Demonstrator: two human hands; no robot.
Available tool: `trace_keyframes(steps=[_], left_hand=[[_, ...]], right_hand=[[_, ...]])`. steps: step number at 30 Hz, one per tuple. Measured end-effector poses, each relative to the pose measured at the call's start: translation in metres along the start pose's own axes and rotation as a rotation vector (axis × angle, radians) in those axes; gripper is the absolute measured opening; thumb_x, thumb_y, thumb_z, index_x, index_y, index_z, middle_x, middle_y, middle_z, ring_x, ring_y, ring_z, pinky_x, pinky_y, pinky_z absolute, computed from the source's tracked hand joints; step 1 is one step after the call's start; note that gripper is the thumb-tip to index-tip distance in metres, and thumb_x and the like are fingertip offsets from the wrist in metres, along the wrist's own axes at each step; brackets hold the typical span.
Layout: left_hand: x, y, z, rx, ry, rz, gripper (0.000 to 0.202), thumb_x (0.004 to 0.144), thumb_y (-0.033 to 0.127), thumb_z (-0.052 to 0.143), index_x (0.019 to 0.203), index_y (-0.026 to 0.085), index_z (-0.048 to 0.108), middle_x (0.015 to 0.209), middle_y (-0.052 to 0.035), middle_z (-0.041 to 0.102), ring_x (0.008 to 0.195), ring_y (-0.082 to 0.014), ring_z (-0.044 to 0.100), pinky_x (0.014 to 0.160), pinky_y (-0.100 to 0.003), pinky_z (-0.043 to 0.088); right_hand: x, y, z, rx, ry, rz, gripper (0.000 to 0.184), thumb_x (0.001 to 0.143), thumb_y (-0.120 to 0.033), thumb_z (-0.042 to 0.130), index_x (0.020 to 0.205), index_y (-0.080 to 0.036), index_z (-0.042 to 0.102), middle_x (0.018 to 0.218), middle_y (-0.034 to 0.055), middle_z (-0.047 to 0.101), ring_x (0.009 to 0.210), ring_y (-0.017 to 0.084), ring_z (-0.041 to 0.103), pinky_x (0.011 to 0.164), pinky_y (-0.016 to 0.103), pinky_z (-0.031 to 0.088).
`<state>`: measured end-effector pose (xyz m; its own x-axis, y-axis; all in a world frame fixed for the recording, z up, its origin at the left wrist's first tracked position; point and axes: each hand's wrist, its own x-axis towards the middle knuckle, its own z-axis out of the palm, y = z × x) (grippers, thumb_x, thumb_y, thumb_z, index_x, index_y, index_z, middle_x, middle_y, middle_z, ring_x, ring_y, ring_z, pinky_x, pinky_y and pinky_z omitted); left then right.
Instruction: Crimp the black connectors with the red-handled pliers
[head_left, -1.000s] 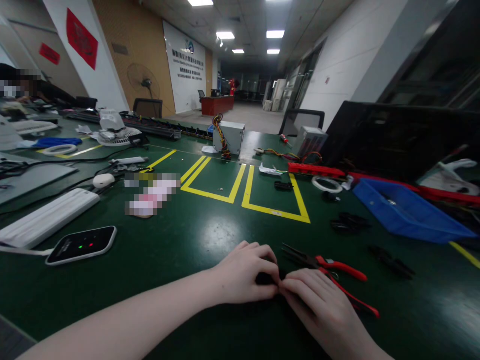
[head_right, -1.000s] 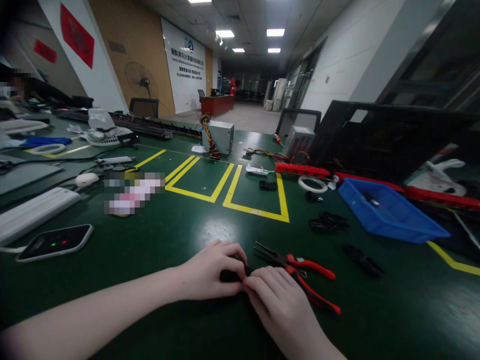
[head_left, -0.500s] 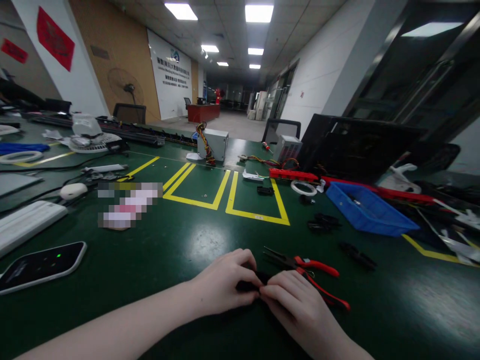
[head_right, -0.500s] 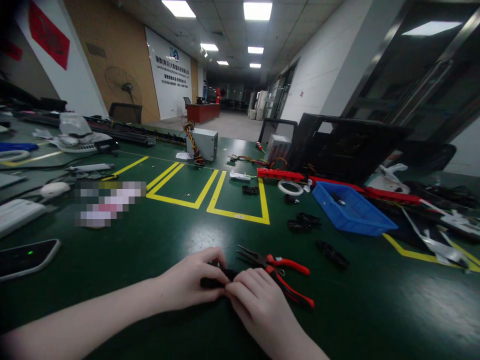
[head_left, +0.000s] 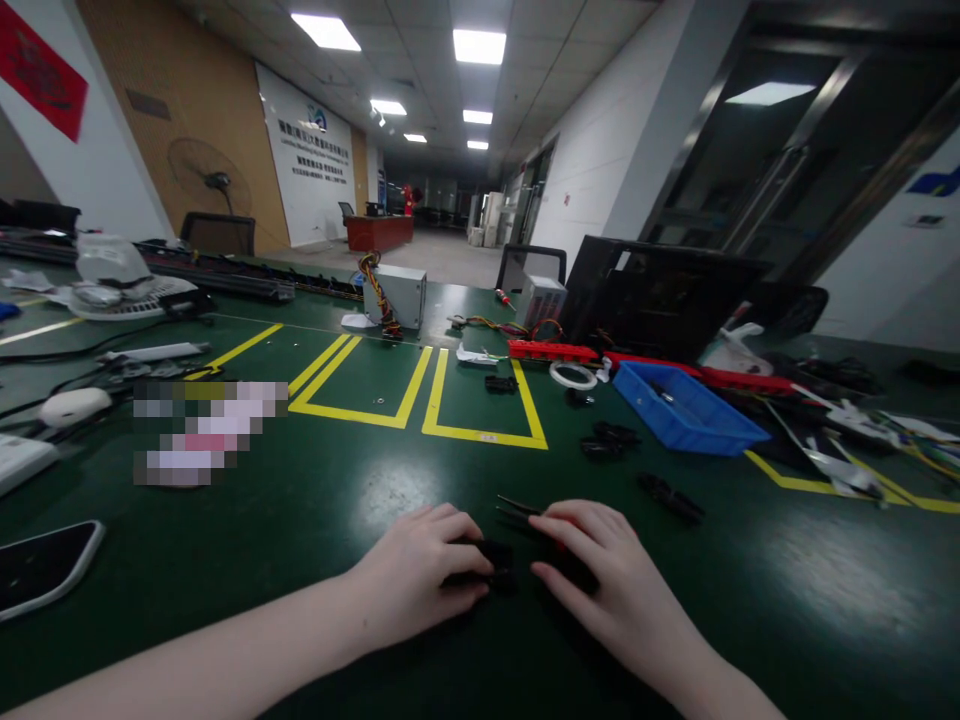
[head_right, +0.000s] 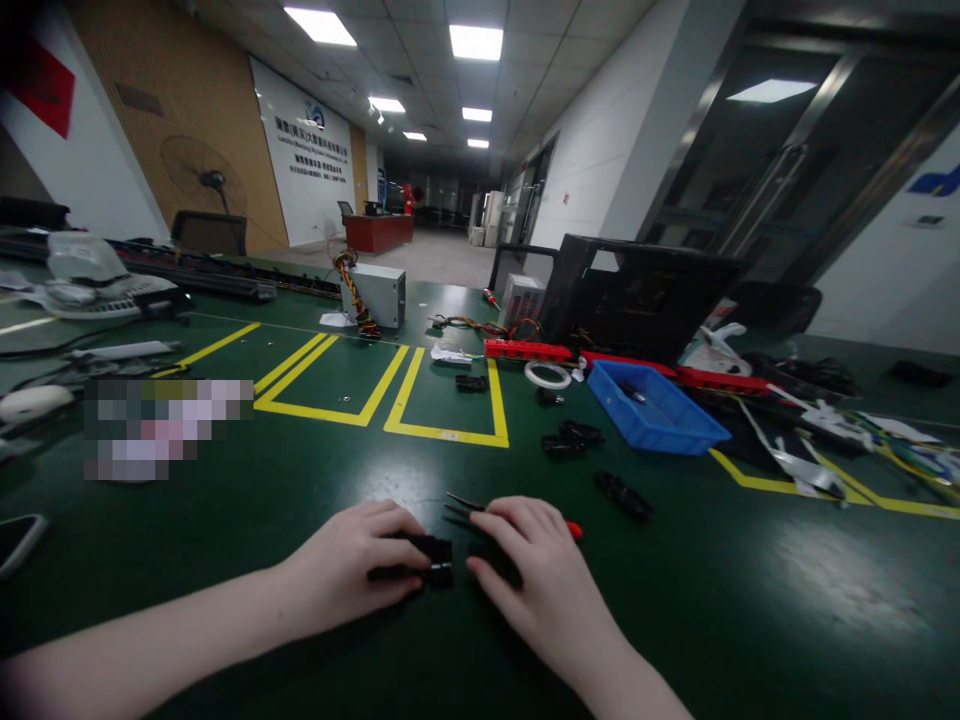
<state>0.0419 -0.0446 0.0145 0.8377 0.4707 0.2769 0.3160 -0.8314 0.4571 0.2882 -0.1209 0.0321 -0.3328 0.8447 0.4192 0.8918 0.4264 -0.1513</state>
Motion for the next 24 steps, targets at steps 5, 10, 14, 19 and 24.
trace_keyframes(steps=[5, 10, 14, 19, 24], left_hand=[[0.0, -0.001, -0.005, 0.013, -0.035, 0.03, 0.015, 0.089, 0.017, 0.061, 0.102, 0.021, 0.068, 0.13, -0.0069, 0.064, 0.109, -0.0234, 0.062, 0.092, -0.04, 0.051], [0.0, -0.005, -0.009, -0.028, -0.008, -0.037, 0.015, 0.088, 0.015, 0.062, 0.101, 0.022, 0.066, 0.135, -0.0051, 0.06, 0.12, -0.0255, 0.056, 0.103, -0.049, 0.043], [0.002, -0.008, -0.012, -0.082, -0.016, -0.083, 0.016, 0.087, 0.016, 0.066, 0.101, 0.022, 0.066, 0.126, -0.0058, 0.063, 0.113, -0.0249, 0.059, 0.1, -0.048, 0.045], [0.003, -0.012, -0.01, -0.115, 0.004, -0.076, 0.016, 0.09, 0.012, 0.062, 0.102, 0.022, 0.067, 0.124, -0.0046, 0.065, 0.112, -0.0233, 0.06, 0.097, -0.044, 0.047], [0.002, -0.011, -0.012, -0.154, 0.01, -0.09, 0.014, 0.094, 0.016, 0.059, 0.104, 0.023, 0.065, 0.123, -0.0026, 0.066, 0.11, -0.0212, 0.06, 0.096, -0.041, 0.048]], right_hand=[[-0.008, 0.03, -0.004, -0.16, -0.095, 0.235, 0.049, 0.084, -0.054, 0.064, 0.12, -0.02, 0.062, 0.116, 0.0134, 0.064, 0.102, 0.028, 0.065, 0.081, 0.046, 0.056], [-0.006, 0.033, 0.001, -0.182, -0.087, 0.186, 0.035, 0.091, -0.049, 0.057, 0.11, -0.021, 0.063, 0.105, 0.0088, 0.066, 0.089, 0.023, 0.066, 0.07, 0.036, 0.056], [0.001, 0.026, 0.003, -0.132, -0.052, 0.153, 0.031, 0.094, -0.042, 0.055, 0.117, -0.021, 0.059, 0.112, 0.0097, 0.064, 0.095, 0.023, 0.065, 0.077, 0.037, 0.055], [0.007, 0.015, 0.0, 0.015, -0.096, 0.15, 0.027, 0.096, -0.035, 0.051, 0.119, -0.021, 0.055, 0.116, 0.0104, 0.062, 0.097, 0.021, 0.064, 0.081, 0.036, 0.055], [0.004, 0.012, -0.005, -0.034, -0.055, 0.027, 0.032, 0.091, -0.047, 0.057, 0.107, -0.019, 0.06, 0.102, 0.0098, 0.066, 0.082, 0.02, 0.064, 0.068, 0.032, 0.052]])
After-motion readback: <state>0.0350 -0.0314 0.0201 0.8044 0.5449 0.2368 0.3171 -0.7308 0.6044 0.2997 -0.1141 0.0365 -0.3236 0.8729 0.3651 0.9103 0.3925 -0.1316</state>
